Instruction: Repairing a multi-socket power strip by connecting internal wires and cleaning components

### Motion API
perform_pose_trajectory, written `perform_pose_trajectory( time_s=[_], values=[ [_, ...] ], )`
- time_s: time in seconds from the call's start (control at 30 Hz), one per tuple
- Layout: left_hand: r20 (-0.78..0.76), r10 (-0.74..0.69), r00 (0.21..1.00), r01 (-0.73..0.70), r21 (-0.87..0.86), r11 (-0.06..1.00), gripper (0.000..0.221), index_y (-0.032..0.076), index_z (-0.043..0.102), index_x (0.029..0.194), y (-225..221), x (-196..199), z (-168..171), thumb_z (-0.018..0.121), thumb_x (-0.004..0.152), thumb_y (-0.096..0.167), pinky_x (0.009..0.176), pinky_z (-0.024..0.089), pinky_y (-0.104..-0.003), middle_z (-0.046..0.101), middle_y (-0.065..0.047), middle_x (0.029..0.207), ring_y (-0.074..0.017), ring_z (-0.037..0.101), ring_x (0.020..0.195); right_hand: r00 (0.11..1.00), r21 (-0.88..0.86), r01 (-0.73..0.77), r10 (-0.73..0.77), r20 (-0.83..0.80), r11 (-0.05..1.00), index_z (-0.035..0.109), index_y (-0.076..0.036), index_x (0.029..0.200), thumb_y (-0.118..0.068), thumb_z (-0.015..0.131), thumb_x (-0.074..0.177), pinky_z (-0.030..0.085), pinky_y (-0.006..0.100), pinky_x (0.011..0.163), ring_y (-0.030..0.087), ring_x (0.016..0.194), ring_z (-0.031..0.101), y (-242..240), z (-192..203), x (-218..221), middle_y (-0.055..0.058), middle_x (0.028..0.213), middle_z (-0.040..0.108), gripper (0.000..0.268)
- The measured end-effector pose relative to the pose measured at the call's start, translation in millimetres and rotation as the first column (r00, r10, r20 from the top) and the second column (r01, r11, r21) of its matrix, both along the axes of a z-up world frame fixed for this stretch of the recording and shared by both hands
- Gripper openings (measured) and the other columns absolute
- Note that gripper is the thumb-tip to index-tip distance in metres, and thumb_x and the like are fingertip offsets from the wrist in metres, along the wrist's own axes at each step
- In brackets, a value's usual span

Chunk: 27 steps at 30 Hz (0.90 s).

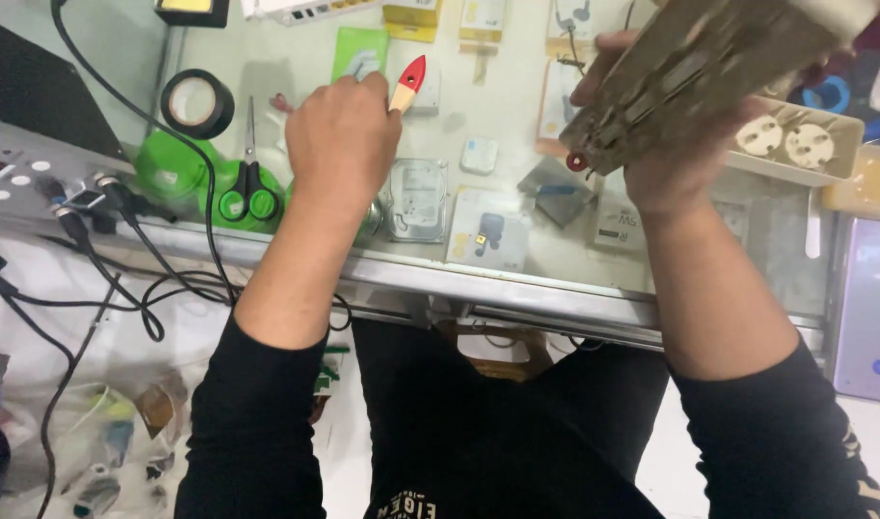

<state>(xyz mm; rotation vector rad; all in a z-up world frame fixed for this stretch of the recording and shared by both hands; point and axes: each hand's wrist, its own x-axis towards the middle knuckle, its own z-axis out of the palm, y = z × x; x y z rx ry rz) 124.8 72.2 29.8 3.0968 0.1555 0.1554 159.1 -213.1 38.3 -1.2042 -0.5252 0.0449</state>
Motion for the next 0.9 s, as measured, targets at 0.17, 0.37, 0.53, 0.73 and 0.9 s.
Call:
perform_pose_trajectory(
  time_s=[0.17,0.37,0.53,0.73,0.9],
  values=[
    [-0.047,-0.353,0.934,0.334,-0.226,0.915,0.018,0.013,0.071,0.115,-44.2,-40.9,44.0,0.066,0.102,0.025,0.071,0.067,-0.048,0.071,-0.011,0.105,-0.027,0.072,0.09,0.855,0.177,0.253,-0.134,-0.501,0.951,0.072,-0.005,0.091,-0.073,0.058,0.051,0.052,0.031,0.053,0.019,0.056,0.062,18.3,70.8,-3.8,0.008,0.065,0.063,0.081],
    [-0.038,-0.608,0.793,0.6,-0.127,0.79,0.031,0.017,0.068,0.117,-70.3,-80.8,7.2,0.073,0.091,0.034,0.047,0.058,-0.049,0.056,-0.007,0.106,-0.0288,0.061,0.096,0.82,0.153,0.201,-0.081,-0.567,0.968,0.069,0.001,0.105,-0.069,0.043,0.07,0.052,0.035,0.053,0.026,0.055,0.062,16.9,63.9,-0.4,0.012,0.069,0.064,0.083],
    [-0.059,-0.606,0.793,0.583,-0.216,0.783,0.018,0.008,0.063,0.1,-69.9,-83.6,0.5,0.066,0.083,0.007,0.047,0.052,-0.051,0.052,-0.01,0.096,-0.0316,0.059,0.092,0.819,0.168,0.176,-0.05,-0.571,0.97,0.067,0.001,0.107,-0.071,0.044,0.069,0.051,0.035,0.053,0.026,0.054,0.061,14.1,60.1,0.7,0.012,0.07,0.062,0.085],
    [0.0,-0.588,0.809,0.576,-0.201,0.793,0.031,0.006,0.063,0.107,-72.7,-88.1,0.2,0.065,0.078,-0.004,0.054,0.054,-0.047,0.054,-0.01,0.097,-0.0298,0.057,0.087,0.887,0.191,0.24,-0.135,-0.441,0.952,0.069,-0.002,0.1,-0.066,0.051,0.074,0.058,0.034,0.055,0.023,0.058,0.066,-7.0,64.3,4.2,0.011,0.071,0.065,0.071],
    [0.091,-0.584,0.807,0.588,-0.035,0.808,0.021,0.01,0.061,0.091,-66.9,-90.4,-3.0,0.072,0.073,0.006,0.044,0.054,-0.04,0.05,-0.006,0.094,-0.0239,0.056,0.086,0.98,0.315,0.108,-0.048,-0.192,0.943,0.076,-0.013,0.099,-0.059,0.05,0.09,0.061,0.024,0.066,0.018,0.081,0.074,-77.5,40.7,26.8,0.005,0.083,0.069,0.053]
  ],
)
